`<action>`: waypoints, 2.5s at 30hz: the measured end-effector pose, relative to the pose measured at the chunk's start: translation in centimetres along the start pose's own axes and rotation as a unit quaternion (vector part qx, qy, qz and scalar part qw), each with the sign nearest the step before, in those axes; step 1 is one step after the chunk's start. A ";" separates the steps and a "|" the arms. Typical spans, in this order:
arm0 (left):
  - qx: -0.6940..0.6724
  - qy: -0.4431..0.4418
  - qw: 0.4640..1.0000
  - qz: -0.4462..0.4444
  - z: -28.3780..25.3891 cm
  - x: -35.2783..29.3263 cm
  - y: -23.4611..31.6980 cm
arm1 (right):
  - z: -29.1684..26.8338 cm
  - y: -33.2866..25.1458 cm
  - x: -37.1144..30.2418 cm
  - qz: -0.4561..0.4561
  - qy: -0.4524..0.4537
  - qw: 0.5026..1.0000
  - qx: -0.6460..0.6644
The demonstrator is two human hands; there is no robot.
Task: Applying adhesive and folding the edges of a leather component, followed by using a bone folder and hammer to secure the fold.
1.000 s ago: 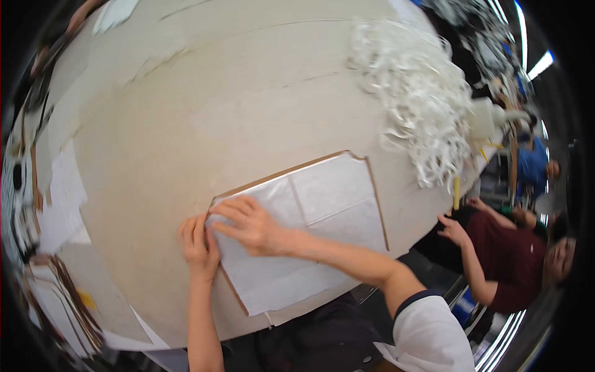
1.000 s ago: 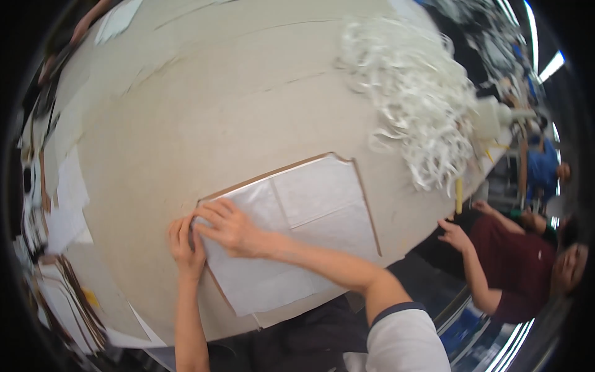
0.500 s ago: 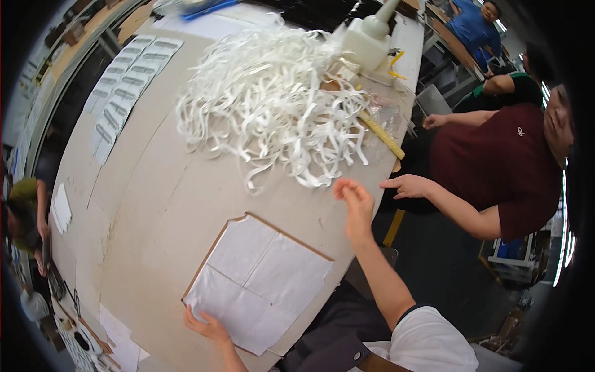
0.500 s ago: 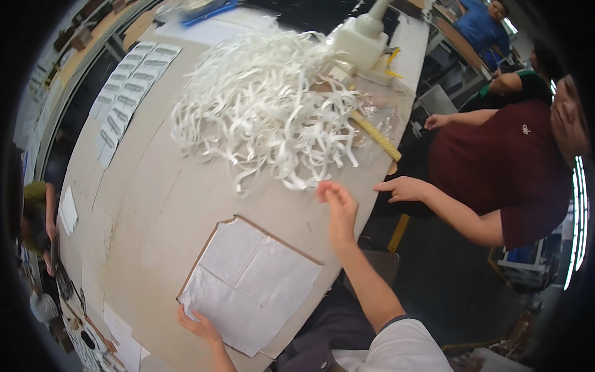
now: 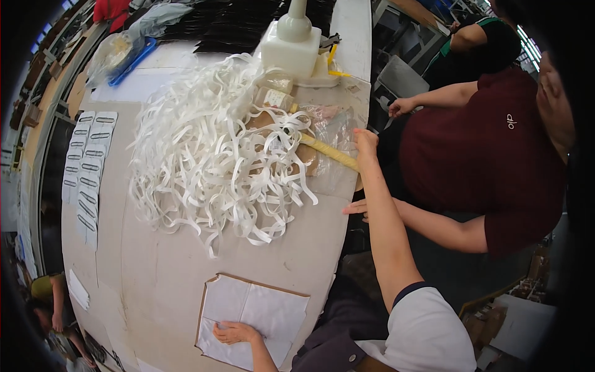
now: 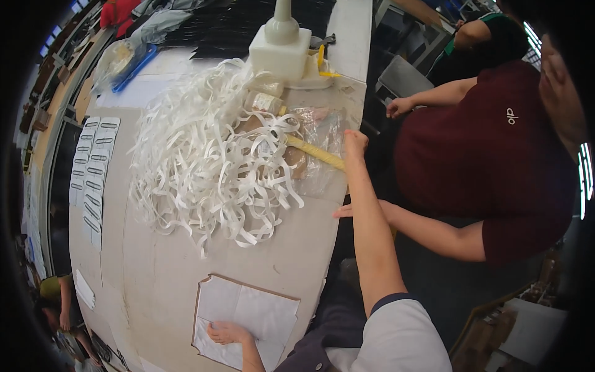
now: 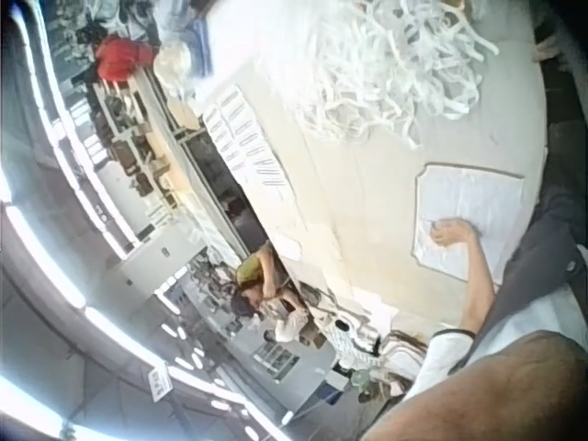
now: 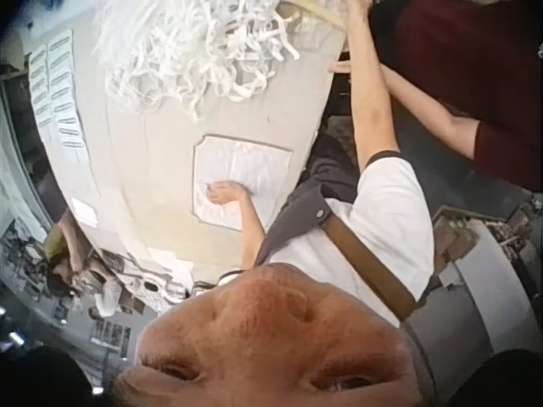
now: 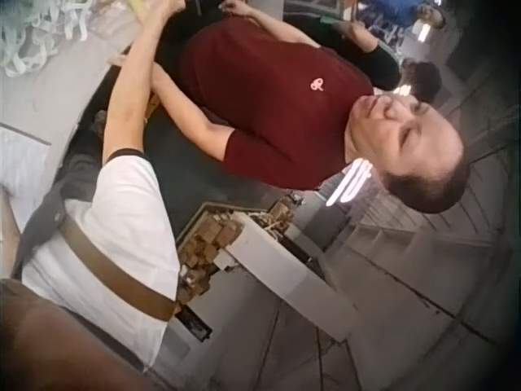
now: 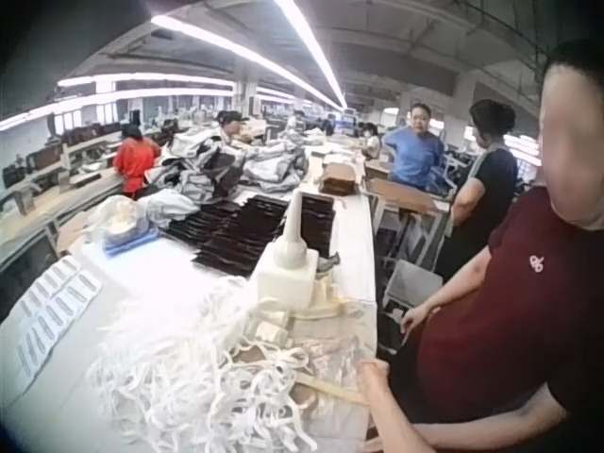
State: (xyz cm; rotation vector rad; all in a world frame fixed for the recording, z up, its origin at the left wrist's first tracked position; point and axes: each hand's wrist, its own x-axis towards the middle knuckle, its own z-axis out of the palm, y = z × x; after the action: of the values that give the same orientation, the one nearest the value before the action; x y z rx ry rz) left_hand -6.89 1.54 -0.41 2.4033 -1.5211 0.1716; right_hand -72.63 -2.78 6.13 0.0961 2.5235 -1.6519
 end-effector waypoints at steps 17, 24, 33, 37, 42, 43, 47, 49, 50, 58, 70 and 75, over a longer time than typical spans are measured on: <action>0.077 0.008 0.997 0.015 0.7 -0.1 -0.3 | 0.6 -1.0 -0.1 0.003 -0.401 0.911 0.098; 0.076 0.021 0.997 0.027 0.6 -0.3 0.0 | 2.5 -0.8 -1.9 0.359 -0.310 0.783 0.402; 0.076 0.000 0.997 0.010 0.1 0.0 0.0 | 7.2 3.0 1.0 0.134 -0.560 0.815 0.066; 0.061 -0.011 0.998 0.023 0.8 -1.3 0.9 | 7.8 6.3 2.9 0.025 -0.511 0.843 0.164; 0.063 -0.015 0.998 0.013 -0.1 -0.4 0.1 | 10.4 3.9 -1.1 0.161 -0.505 0.775 0.346; 0.060 -0.017 0.998 0.014 0.0 -0.6 0.4 | 10.3 3.8 -1.1 0.168 -0.463 0.793 0.359; 0.060 -0.010 0.998 0.017 -0.2 -0.7 0.1 | 11.0 2.8 -2.7 0.181 -0.406 0.800 0.403; 0.058 -0.014 0.998 0.022 0.0 -0.8 0.0 | 10.5 2.9 -1.6 0.291 -0.499 0.692 0.432; 0.058 -0.009 0.998 0.023 0.2 -0.8 0.0 | 10.4 3.1 -1.8 0.294 -0.496 0.694 0.432; 0.056 -0.006 0.998 0.036 -1.0 0.2 -0.7 | 11.6 2.0 -5.1 0.321 -0.531 0.525 0.582; -0.477 -0.645 0.587 -0.111 -9.4 -6.5 40.4 | 10.4 -3.0 -9.8 0.363 -0.359 0.673 0.535; -0.523 -0.700 0.429 -0.229 -9.0 -4.9 44.4 | 9.1 1.0 -10.5 0.025 -0.421 0.856 0.298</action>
State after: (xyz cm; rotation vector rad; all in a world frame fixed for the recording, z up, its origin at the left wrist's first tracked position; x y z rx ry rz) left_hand -48.47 -9.27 14.89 1.2821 -0.4868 -2.5039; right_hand -61.45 -10.54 3.11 -0.4114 1.3233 -1.8355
